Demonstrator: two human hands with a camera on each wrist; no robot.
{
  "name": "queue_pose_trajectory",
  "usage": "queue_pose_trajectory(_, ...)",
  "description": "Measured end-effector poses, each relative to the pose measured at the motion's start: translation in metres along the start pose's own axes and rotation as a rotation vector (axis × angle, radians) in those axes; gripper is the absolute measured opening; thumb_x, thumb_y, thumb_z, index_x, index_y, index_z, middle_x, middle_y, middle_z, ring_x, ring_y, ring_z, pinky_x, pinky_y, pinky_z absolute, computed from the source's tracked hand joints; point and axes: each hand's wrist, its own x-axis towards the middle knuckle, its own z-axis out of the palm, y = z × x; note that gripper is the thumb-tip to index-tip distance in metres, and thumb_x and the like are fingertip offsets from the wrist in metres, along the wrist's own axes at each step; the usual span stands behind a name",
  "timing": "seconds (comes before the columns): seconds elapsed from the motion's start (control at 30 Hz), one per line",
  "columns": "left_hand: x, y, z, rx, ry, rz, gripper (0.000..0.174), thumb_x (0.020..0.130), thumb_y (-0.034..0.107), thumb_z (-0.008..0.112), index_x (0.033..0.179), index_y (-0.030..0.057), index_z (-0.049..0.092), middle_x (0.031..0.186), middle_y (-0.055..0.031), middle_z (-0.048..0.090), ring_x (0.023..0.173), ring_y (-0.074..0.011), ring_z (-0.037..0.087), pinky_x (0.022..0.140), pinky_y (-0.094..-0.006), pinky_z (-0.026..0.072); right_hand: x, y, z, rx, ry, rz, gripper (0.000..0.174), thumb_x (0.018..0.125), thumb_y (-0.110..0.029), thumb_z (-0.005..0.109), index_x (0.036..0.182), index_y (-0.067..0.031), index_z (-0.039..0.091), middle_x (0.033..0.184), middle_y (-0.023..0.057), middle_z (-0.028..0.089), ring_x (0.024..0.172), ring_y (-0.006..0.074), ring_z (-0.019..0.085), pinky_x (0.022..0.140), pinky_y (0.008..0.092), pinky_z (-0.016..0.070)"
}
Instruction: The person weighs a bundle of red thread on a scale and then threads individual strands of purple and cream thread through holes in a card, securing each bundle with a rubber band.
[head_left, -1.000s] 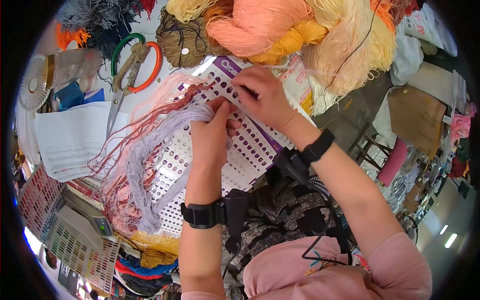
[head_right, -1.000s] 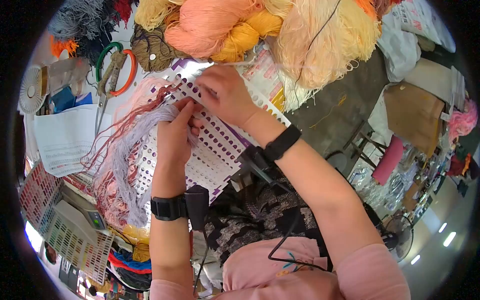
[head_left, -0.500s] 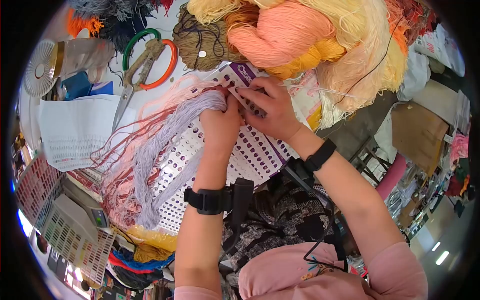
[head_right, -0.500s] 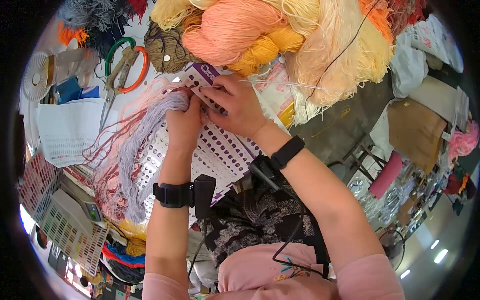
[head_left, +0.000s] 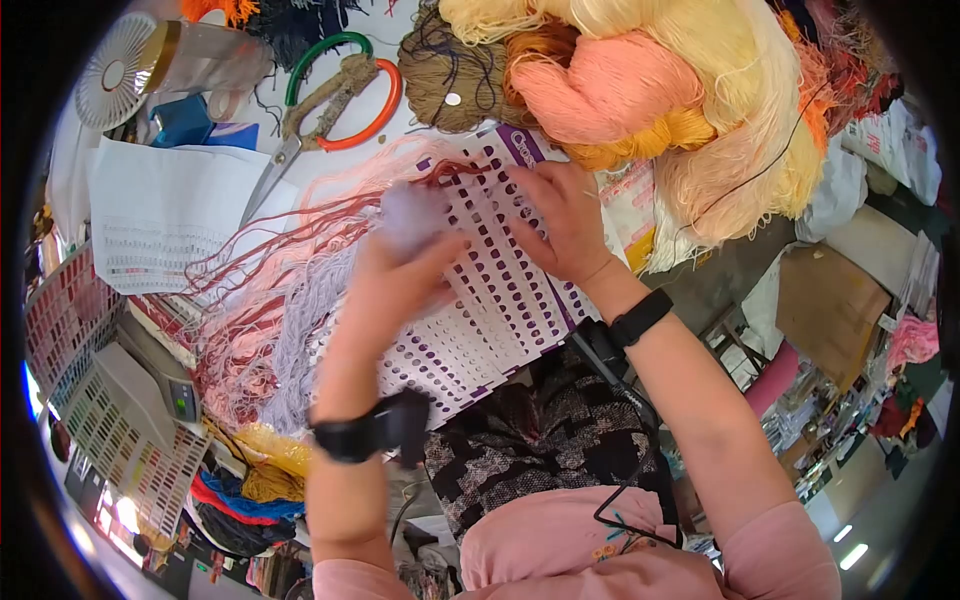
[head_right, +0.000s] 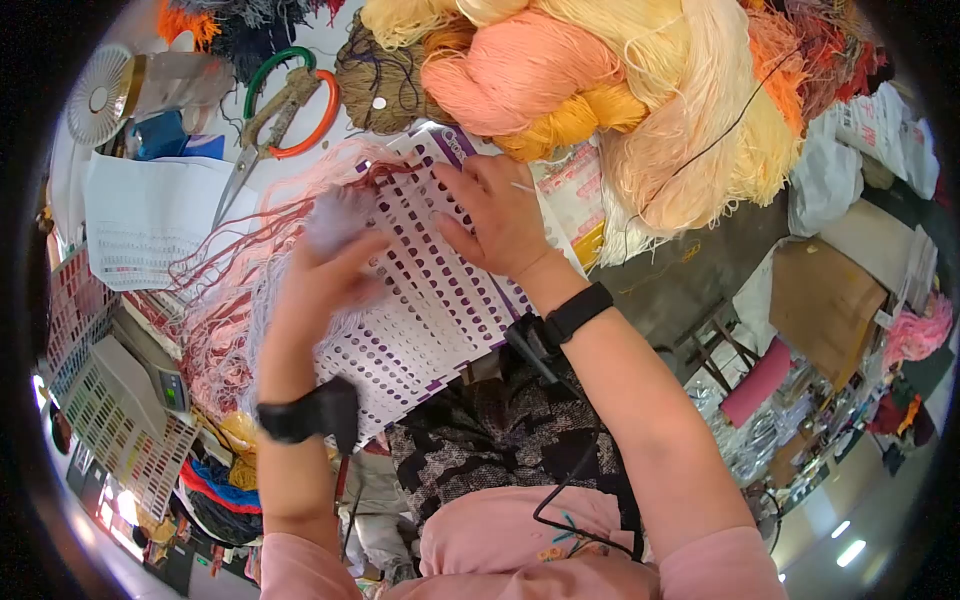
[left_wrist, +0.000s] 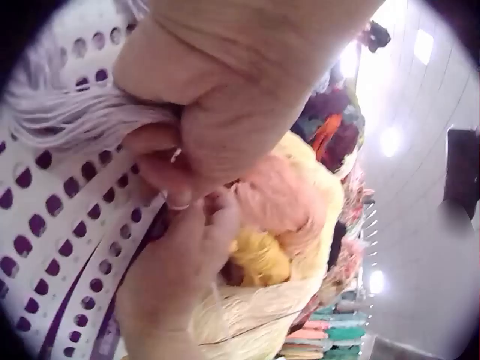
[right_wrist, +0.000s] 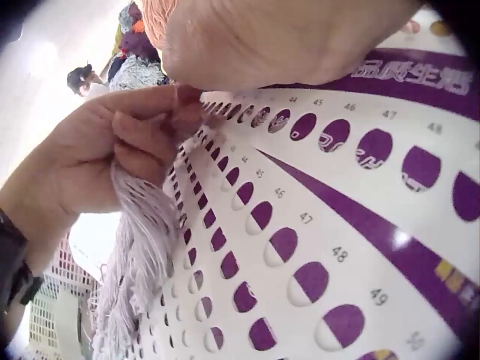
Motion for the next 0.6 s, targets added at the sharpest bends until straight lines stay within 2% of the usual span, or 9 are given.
queue_pose_trajectory(0.03,-0.020,0.007,-0.032,-0.062,0.037,-0.118,0.015,0.079,0.016,0.049,0.083,0.0021,0.054,0.071,-0.0055,0.055,0.047,-0.0059,0.044,0.040,-0.0179,0.0365,0.001,-0.003,-0.002,-0.024,-0.030,-0.005,0.036,0.067,-0.017,0.057,0.102,-0.0102,0.052,0.088,0.0088,0.046,0.079,0.0245,0.044,0.070,0.0357,0.0337)
queue_pose_trajectory(0.07,-0.038,-0.001,-0.067,-0.333,0.219,-0.160,0.018,0.081,0.019,0.050,0.079,0.0023,0.054,0.072,-0.0060,0.055,0.047,-0.0043,0.043,0.037,-0.0159,0.0338,0.003,-0.005,-0.004,-0.048,-0.059,-0.009,0.037,0.066,-0.019,0.058,0.102,-0.0114,0.052,0.088,0.0082,0.045,0.079,0.0239,0.044,0.070,0.0356,0.0335)
queue_pose_trajectory(0.13,-0.069,-0.043,-0.175,-0.900,0.183,0.194,0.017,0.086,0.018,0.043,0.084,0.0019,0.048,0.073,-0.0086,0.056,0.044,-0.0007,0.039,0.036,-0.0119,0.0275,0.003,-0.004,-0.002,-0.103,-0.061,-0.008,0.038,0.066,-0.018,0.058,0.103,-0.0137,0.053,0.086,0.0076,0.044,0.078,0.0235,0.043,0.070,0.0358,0.0332)
queue_pose_trajectory(0.2,-0.112,-0.068,-0.266,-1.133,0.250,0.270,0.020,0.088,0.015,0.038,0.097,0.0005,0.048,0.082,-0.0114,0.058,0.043,0.0002,0.035,0.036,-0.0114,0.0247,0.002,-0.005,0.003,-0.154,-0.063,-0.006,0.039,0.064,-0.017,0.058,0.103,-0.0158,0.054,0.085,0.0075,0.044,0.078,0.0238,0.042,0.069,0.0366,0.0330)
queue_pose_trajectory(0.3,-0.193,-0.053,-0.287,-0.957,0.701,0.287,0.028,0.089,0.015,0.037,0.111,-0.0001,0.043,0.094,-0.0141,0.057,0.043,0.0006,0.034,0.036,-0.0115,0.0238,0.003,-0.007,0.005,-0.232,-0.072,0.009,0.039,0.063,-0.016,0.058,0.102,-0.0161,0.056,0.084,0.0075,0.044,0.079,0.0241,0.042,0.069,0.0370,0.0327)
queue_pose_trajectory(0.37,-0.255,-0.051,-0.292,-0.859,0.801,0.312,0.035,0.088,0.015,0.037,0.120,0.0007,0.036,0.101,-0.0155,0.055,0.042,0.0009,0.032,0.036,-0.0116,0.0237,0.004,-0.008,0.006,-0.244,-0.055,-0.006,0.038,0.063,-0.015,0.058,0.101,-0.0159,0.057,0.084,0.0078,0.045,0.079,0.0246,0.043,0.069,0.0370,0.0327)
queue_pose_trajectory(0.4,-0.290,-0.046,-0.292,-0.884,0.784,0.321,0.034,0.088,0.016,0.037,0.118,0.0000,0.037,0.101,-0.0137,0.056,0.042,0.0010,0.031,0.036,-0.0116,0.0236,0.004,-0.009,0.006,-0.249,-0.044,-0.009,0.037,0.063,-0.014,0.058,0.100,-0.0158,0.057,0.084,0.0079,0.045,0.079,0.0249,0.043,0.069,0.0370,0.0327)
queue_pose_trajectory(0.43,-0.326,-0.050,-0.296,-0.764,0.806,0.362,0.033,0.088,0.015,0.038,0.117,-0.0008,0.038,0.096,-0.0087,0.056,0.043,0.0010,0.031,0.036,-0.0114,0.0239,0.003,-0.010,0.007,-0.246,-0.035,-0.012,0.037,0.063,-0.014,0.058,0.100,-0.0156,0.057,0.084,0.0081,0.045,0.078,0.0251,0.043,0.069,0.0370,0.0327)
queue_pose_trajectory(0.6,-0.521,-0.079,-0.312,-0.683,1.384,0.602,0.025,0.086,0.009,0.043,0.107,-0.0019,0.045,0.071,0.0013,0.043,0.046,-0.0013,0.030,0.040,-0.0160,0.0240,0.005,-0.014,0.005,-0.261,-0.002,-0.073,0.035,0.064,-0.013,0.057,0.099,-0.0137,0.058,0.082,0.0094,0.045,0.078,0.0257,0.043,0.068,0.0362,0.0333)
